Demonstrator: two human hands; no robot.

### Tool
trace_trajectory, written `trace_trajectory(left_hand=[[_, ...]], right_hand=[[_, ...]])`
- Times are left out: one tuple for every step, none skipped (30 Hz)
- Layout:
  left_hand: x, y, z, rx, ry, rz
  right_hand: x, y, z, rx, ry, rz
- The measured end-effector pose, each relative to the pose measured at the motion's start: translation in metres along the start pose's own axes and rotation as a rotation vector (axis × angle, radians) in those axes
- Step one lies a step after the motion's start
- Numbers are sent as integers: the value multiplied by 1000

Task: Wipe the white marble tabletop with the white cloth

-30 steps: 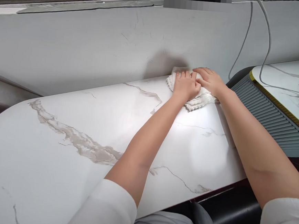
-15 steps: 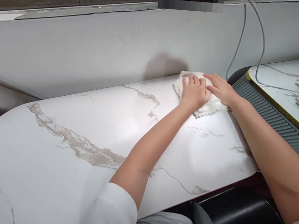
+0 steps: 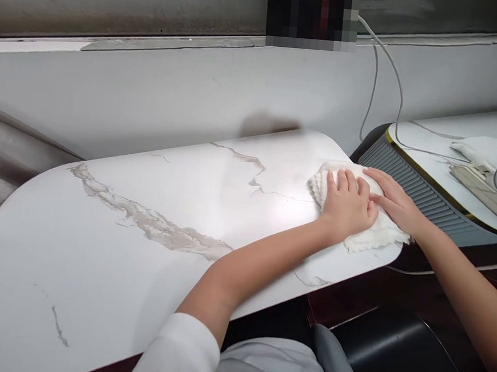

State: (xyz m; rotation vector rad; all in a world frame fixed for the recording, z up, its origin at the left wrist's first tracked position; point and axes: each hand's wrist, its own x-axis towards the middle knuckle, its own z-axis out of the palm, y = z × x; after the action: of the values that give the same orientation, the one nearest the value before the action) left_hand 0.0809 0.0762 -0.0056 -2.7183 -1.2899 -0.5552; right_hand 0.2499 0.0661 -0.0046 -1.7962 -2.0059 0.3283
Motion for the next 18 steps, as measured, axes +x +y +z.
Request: trace_trajectory(left_hand=[[-4, 4, -2, 3, 1, 11], [-8, 7, -3, 5, 5, 21], [-12, 10, -4, 5, 9, 31], [-16, 12, -5, 3, 13, 41], [-20, 14, -6, 1, 13, 52], [-23, 15, -7, 0, 12, 61], [-26, 16, -9, -1, 8, 68], [-30, 16, -10, -2, 4, 73], [-33, 17, -12, -2, 1, 77], [-36, 17, -13, -1, -1, 80], [-39, 17, -15, 0, -3, 83], [-43, 17, -16, 0, -4, 85], [-46, 16, -18, 0, -3, 88], [-51, 15, -20, 1, 1, 90], [-55, 14, -21, 0, 8, 92], [-61, 13, -22, 0, 18, 93], [-66, 11, -24, -1, 30, 95], [-72, 8, -25, 0, 44, 98]], right_hand=[[-9, 0, 0, -2, 9, 7], [-17, 0, 0, -9, 21, 10], [-25, -1, 0, -22, 32, 10], [-32, -3, 0, -37, 45, 11], [-38, -5, 1, -54, 56, 8], [-44, -7, 2, -69, 66, 2], [-49, -9, 3, -84, 76, -7], [-53, -12, 4, -98, 89, -16], [-57, -14, 5, -111, 102, -24], [-60, -17, 6, -124, 113, -26], [-63, -19, 8, -139, 125, -23], [-67, -22, 9, -157, 134, -16], [-70, -26, 11, -179, 140, -11], [-73, -30, 12, -203, 143, -8], [-76, -35, 14, -227, 148, -10], [-79, -40, 15, -248, 154, -16], [-81, -46, 17, -267, 160, -24], [-83, -53, 19, -283, 164, -32]])
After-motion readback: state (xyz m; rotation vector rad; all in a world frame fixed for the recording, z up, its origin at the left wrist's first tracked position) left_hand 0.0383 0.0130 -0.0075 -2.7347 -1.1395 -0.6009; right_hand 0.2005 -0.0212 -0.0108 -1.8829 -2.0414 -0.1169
